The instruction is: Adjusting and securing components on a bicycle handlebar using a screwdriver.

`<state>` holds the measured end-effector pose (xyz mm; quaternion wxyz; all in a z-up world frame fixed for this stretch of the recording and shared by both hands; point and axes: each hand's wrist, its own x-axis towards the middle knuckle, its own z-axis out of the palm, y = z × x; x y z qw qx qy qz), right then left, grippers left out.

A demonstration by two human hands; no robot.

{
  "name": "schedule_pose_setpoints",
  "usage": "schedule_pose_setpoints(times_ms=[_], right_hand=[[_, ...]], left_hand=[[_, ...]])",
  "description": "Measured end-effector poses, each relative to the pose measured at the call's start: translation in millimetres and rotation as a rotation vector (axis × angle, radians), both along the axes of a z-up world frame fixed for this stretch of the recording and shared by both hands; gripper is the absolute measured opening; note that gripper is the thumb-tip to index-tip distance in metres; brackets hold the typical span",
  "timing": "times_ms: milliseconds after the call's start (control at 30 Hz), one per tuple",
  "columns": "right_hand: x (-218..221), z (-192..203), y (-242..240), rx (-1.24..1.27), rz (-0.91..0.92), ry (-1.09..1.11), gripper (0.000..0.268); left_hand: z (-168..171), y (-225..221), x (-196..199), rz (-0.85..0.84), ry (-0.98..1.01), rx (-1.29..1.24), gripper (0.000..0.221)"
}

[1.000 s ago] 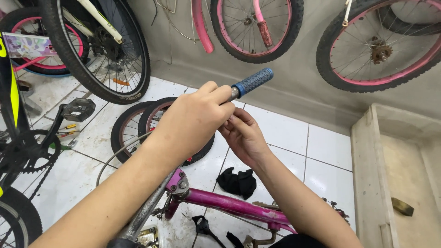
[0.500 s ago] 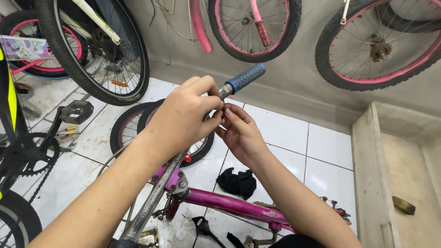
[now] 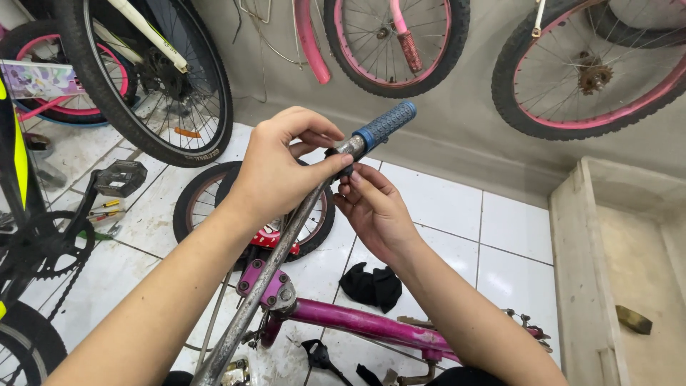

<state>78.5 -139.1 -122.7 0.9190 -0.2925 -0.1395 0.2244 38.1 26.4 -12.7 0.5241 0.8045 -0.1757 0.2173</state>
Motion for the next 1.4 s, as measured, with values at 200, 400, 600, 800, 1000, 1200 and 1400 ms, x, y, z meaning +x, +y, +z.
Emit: schedule_pose_setpoints(times_ms=[200,400,600,800,1000,1200,1400], right_hand=[[1,-11,8,-0.077,-0.106,-0.049,0.018],[2,-10,10,-0.075,-0.092,-0.106,0.02],[-1,-10,12,-0.106,-0.146,-0.171,0.02],[-4,-4,12,-0.111,-0.145,-0.173,0.018],[-6,-2,12,-0.12,-0.158,-0.182,0.018],[-7,-3,11,-0.107,-0.159,-0.193,0.016],[-12,0,9,-0.13,-0.169,-0.248,0.016]], left_hand=[[-11,1,6,0.006,0.425,-0.151,0.06],[-17,4,9,-0.054,0.442,-0.167,0.041],[-18,0,10,-0.002,0.288,-0.047,0.038],[-16,2,6,-0.055,0.243,-0.096,0.034],[-37,6,18,-0.114,0.207,-0.159,0.03],[-29,4,10,-0.113,0.206,-0.164,0.012],[-16,-2,-7,-0.117,0.17,-0.121,0.02]])
